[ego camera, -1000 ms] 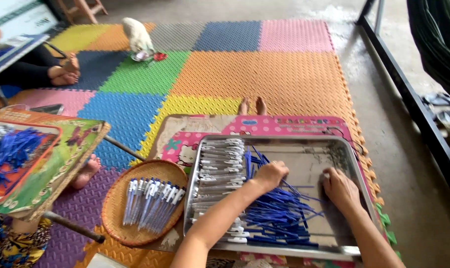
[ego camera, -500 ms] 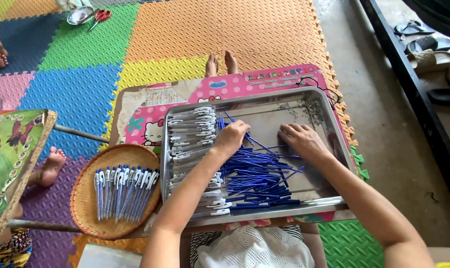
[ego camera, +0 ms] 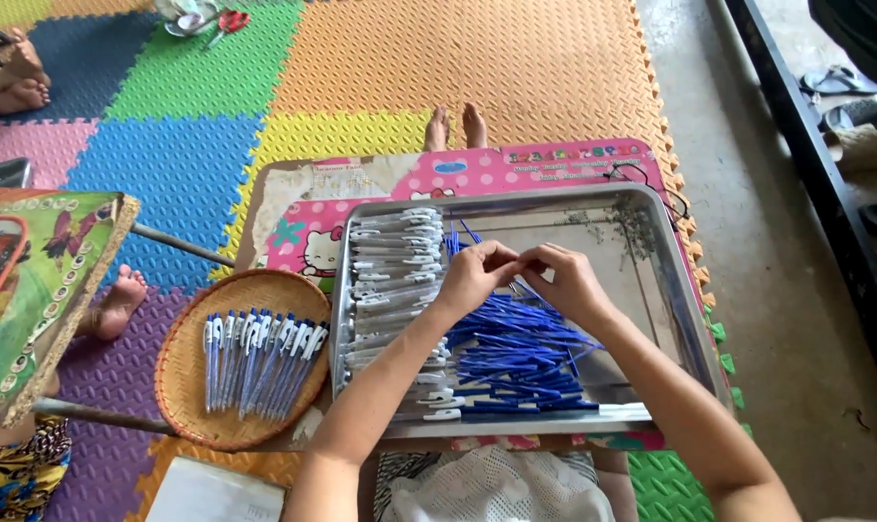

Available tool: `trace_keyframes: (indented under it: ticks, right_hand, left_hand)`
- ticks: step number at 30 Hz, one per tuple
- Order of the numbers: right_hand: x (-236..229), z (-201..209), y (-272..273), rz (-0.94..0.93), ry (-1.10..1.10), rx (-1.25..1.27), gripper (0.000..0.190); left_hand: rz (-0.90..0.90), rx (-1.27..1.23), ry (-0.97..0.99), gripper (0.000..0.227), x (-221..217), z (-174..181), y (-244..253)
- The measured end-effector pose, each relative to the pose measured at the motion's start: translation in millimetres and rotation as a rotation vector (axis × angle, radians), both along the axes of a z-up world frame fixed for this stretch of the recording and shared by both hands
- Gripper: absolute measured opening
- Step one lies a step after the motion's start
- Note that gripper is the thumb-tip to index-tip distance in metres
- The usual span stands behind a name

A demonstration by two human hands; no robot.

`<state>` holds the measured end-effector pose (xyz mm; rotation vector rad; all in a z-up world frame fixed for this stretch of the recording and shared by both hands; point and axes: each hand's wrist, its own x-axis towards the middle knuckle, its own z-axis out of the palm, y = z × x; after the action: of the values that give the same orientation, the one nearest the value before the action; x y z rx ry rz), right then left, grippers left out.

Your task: Assembling plastic pens by inserting ink refills into barrels and attaching caps.

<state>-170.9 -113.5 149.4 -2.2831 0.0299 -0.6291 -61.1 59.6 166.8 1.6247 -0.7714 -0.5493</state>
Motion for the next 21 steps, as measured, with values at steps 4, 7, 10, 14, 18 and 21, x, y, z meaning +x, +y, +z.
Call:
trace_keyframes:
  ticks: [4, 7, 10, 14, 18, 21]
  right_hand:
    - [-11.7, -1.6, -5.0, 0.019, 0.082, -0.046, 0.026]
    - [-19.0, -9.7, -8.5, -0.091, 0.51, -0.354, 0.031]
    - [-11.0, -17.9, -15.9, -0.061, 0.665, -0.376, 0.027]
    - [-13.2, -17.8, -14.1, -0.09, 0.743, -0.361, 0.019]
    - [-24.0, 7.5, -16.3, -0.235, 0.761, -0.4, 0.026]
    - [-54.8, 79.5, 25.6, -0.201, 0.272, -0.247, 0.016]
  left_hand:
    - [0.061, -0.089, 0.04, 0.009, 1.2, -3.8, 25.4]
    - [0.19, -0.296, 0.174, 0.006, -12.4, 3.8, 44.2]
    - [0.314, -0.52, 0.444, 0.011, -25.9, -0.6, 64.8]
    - [0.432, -0.731, 0.711, 0.012, -32.9, -23.3, 100.2]
    - [0.48, -0.82, 0.739, 0.006, -32.0, -31.2, 117.8]
    - [0.452, -0.825, 0.65, 0.009, -48.7, -7.0, 119.3]
